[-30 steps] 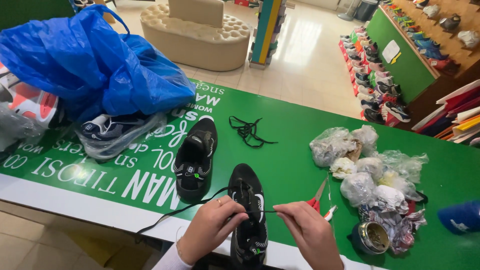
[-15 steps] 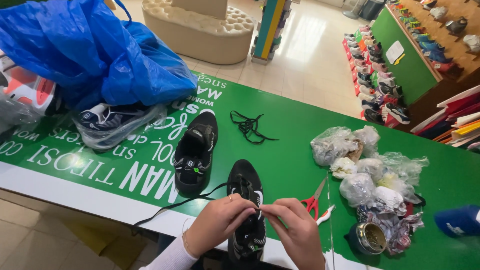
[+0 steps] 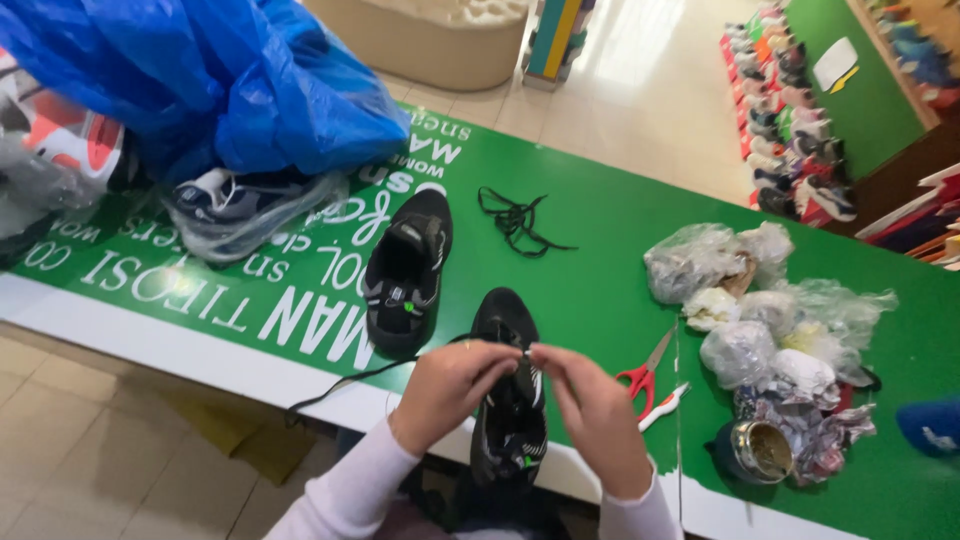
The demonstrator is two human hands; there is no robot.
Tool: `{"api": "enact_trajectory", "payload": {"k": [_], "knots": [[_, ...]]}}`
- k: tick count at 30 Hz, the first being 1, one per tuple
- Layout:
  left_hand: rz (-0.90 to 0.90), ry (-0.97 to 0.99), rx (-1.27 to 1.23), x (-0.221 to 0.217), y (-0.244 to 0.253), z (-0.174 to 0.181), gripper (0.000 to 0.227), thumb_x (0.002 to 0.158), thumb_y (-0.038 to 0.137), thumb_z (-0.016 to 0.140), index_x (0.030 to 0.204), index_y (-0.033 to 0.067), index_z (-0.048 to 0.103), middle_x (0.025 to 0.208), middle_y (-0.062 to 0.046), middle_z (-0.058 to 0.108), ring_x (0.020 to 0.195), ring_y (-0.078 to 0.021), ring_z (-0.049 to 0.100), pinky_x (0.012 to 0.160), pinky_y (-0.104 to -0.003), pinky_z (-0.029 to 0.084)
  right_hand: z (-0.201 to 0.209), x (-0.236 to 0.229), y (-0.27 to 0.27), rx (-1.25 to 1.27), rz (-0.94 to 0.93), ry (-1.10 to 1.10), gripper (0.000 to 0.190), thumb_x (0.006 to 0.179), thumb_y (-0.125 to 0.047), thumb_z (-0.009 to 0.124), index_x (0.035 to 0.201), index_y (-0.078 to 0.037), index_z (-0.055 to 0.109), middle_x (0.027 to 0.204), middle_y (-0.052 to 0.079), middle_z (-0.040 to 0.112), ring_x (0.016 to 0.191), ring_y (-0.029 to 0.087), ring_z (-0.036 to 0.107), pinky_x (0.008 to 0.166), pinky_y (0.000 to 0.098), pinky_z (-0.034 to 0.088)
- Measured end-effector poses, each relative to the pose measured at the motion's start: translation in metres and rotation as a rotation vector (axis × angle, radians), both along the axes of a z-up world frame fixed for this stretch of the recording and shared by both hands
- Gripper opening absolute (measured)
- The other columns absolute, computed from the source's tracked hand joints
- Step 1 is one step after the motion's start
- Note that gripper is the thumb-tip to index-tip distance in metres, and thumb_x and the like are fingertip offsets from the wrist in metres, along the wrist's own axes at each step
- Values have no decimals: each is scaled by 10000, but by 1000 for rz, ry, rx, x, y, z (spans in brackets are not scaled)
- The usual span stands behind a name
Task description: Lacing a pair of black sneakers on a store counter.
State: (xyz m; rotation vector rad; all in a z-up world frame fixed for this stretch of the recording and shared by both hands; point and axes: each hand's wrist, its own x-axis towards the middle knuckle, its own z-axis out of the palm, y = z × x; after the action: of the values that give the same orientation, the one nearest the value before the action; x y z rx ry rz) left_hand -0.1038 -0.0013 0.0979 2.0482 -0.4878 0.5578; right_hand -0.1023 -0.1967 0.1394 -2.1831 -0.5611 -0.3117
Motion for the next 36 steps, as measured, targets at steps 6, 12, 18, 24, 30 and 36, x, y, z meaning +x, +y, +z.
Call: {"api": "enact_trajectory", "payload": {"k": [6,12,18,24,30,36], "knots": [[37,334,43,26,1,-34,125,1002,287,622,1084,204,664,907,-50,784,911,-340,736,741,-464,584,-64,59,-13,-399,66,127,292,1038,-209,579,1234,-7,655,1013,231,730,936,409,725,819,503,597],[-9,495,218,46,-1,-46,170,985,329,572,1062,186,621,918,-97,765,938,-414,720,775,-531,571,-85,73,3,-667,96,292,489,962,-325,619,1353,-31,614,1216,250,681,1097,450,693,927,542,560],[45,490,350,61,-7,-56,212,972,386,553,1006,186,617,889,-109,743,922,-413,723,756,-539,581,-73,72,21,-815,83,385,654,904,-464,564,1355,5,630,1233,276,687,1082,493,696,935,574,557],[109,482,480,76,-14,-76,238,945,424,554,925,192,603,792,-96,707,849,-414,730,711,-534,577,-130,101,18,-979,-135,445,589,957,-521,389,979,-88,788,909,205,772,917,454,751,758,537,603],[72,541,503,88,-3,-75,233,917,397,568,899,171,624,800,-135,713,889,-447,724,731,-551,575,-116,129,-7,-857,-71,551,436,867,-437,596,991,-80,813,966,246,774,1021,492,711,829,570,586],[62,559,577,103,-10,-85,215,881,404,599,866,201,667,786,-97,733,884,-410,744,733,-524,589,-102,126,-26,-649,27,636,400,872,-440,601,1046,-151,814,981,198,785,1083,464,680,921,576,551]]}}
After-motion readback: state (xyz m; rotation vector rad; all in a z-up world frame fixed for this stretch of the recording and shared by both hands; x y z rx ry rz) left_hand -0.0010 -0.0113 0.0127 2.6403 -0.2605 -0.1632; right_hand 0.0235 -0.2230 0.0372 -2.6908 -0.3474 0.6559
